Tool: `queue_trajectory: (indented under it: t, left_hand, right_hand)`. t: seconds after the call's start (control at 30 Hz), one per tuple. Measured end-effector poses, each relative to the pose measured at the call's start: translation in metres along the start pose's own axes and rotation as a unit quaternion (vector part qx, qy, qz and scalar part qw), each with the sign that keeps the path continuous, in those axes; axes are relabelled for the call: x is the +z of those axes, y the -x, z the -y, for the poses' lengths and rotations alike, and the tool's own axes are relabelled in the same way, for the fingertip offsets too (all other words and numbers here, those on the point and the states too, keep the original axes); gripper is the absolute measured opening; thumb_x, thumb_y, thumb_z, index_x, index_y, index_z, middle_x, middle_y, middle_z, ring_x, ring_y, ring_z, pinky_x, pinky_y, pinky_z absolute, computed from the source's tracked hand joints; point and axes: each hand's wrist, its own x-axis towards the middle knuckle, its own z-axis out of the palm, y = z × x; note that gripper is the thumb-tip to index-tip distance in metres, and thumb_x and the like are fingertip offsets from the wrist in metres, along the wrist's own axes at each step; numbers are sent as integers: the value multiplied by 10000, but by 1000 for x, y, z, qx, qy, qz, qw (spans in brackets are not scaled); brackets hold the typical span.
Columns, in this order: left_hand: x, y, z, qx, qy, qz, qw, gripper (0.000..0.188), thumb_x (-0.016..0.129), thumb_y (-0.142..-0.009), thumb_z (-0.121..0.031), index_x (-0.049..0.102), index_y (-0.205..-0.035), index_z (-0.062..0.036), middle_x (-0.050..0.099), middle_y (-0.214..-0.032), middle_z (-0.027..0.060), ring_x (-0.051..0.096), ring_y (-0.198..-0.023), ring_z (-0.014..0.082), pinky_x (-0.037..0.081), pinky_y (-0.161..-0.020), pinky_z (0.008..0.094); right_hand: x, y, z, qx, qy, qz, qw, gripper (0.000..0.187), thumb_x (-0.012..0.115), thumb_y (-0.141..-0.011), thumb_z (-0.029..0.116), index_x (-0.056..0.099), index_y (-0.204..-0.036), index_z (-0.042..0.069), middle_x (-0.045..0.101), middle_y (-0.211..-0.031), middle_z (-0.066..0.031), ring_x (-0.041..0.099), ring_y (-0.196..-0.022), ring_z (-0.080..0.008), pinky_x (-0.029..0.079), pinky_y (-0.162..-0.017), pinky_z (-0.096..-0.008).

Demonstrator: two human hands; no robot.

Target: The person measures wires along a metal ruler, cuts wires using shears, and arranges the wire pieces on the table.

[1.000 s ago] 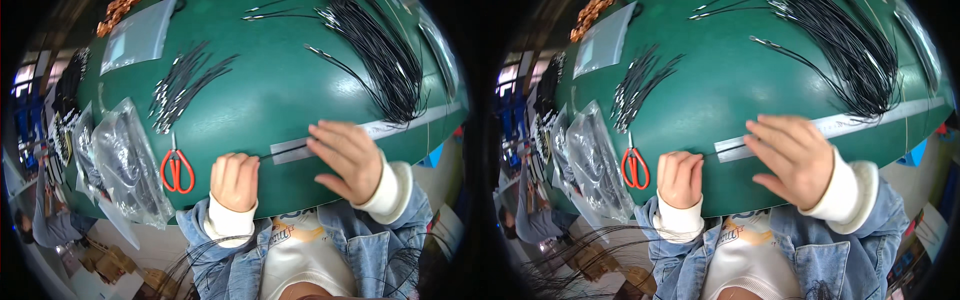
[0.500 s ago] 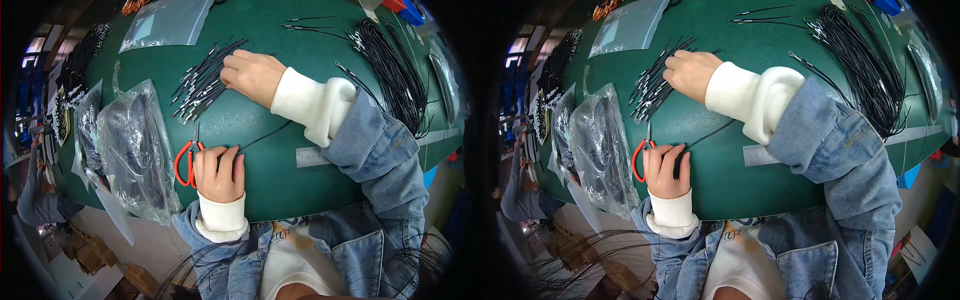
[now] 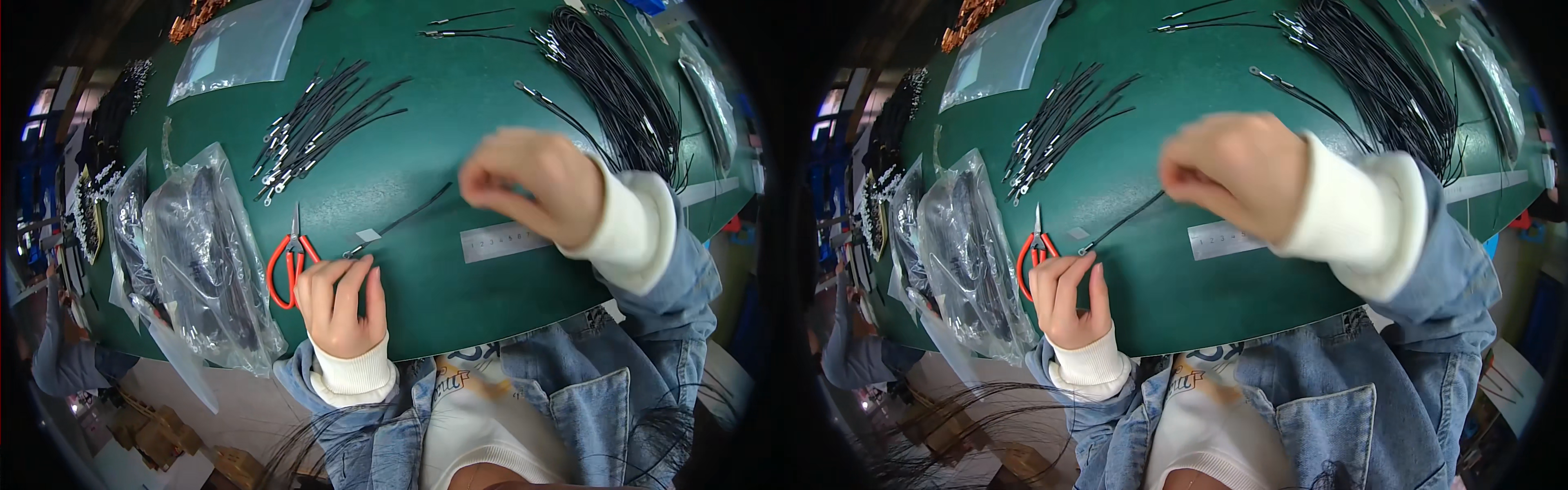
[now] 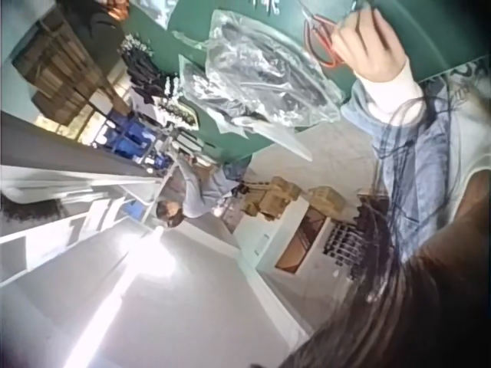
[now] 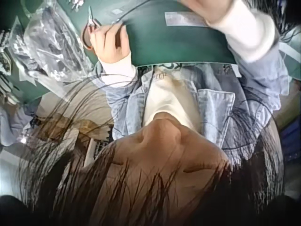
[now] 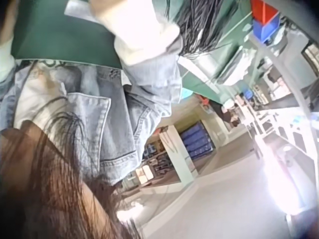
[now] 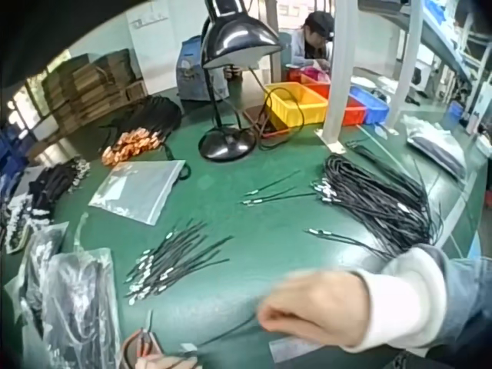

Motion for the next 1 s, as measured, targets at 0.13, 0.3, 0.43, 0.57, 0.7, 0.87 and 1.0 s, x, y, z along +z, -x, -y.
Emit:
queue_trajectory:
  t: [0.13,0.3,0.43,0.57,0.7,0.87,1.0]
  left_hand:
    - [5,6,-12,32,54,53,997,294,728,-677,74,701,-958,-8,628,-922,97,585,-844,288,479,-770,377]
    - [25,2,-27,88,62,106,988,314,752,-648,44,715,-953,-22,637,-945,90,585,-840,280,488,-721,360]
    - [36,-3,-30,124,61,117,983,272,750,-639,55,707,-901,-3,615,-869,87,569,-780,268,467,-662,358]
    - [42,-5,-34,122,87,121,981,250,743,-635,73,698,-874,13,592,-825,85,561,-756,264,454,-636,356]
    - [39,-7,-38,121,76,137,980,250,733,-641,89,696,-879,24,589,-824,88,562,-765,266,461,-646,353]
    - [41,-10,-41,142,55,150,977,241,728,-651,72,700,-886,27,594,-826,95,565,-775,273,470,-661,356]
    - [40,-7,-38,142,42,146,978,227,726,-665,67,700,-887,28,595,-822,90,567,-763,270,471,-663,353]
  right_hand:
    - [9,61,9,109,-20,23,994,53,660,-800,50,632,-840,29,616,-758,-90,605,-681,-262,484,-621,-341]
    - [26,85,9,198,-19,-20,980,81,701,-775,41,652,-839,31,616,-734,-86,611,-656,-239,491,-602,-323]
    - [28,91,9,207,-18,-44,977,65,676,-779,59,629,-814,30,627,-743,-98,625,-669,-259,505,-596,-347]
    - [28,100,9,184,63,-77,978,103,695,-739,57,647,-829,42,635,-804,-75,613,-725,-259,500,-639,-337]
    - [25,107,22,106,178,-132,969,228,701,-705,67,683,-930,42,663,-952,-56,613,-867,-267,495,-724,-343]
    - [61,125,32,-8,103,-57,993,484,678,-757,166,614,-1191,-38,602,-1260,-146,560,-1199,-287,429,-1028,-409]
    - [68,125,33,74,97,5,992,697,667,-799,271,437,-1374,-50,421,-1451,-195,382,-1379,-305,295,-1136,-453]
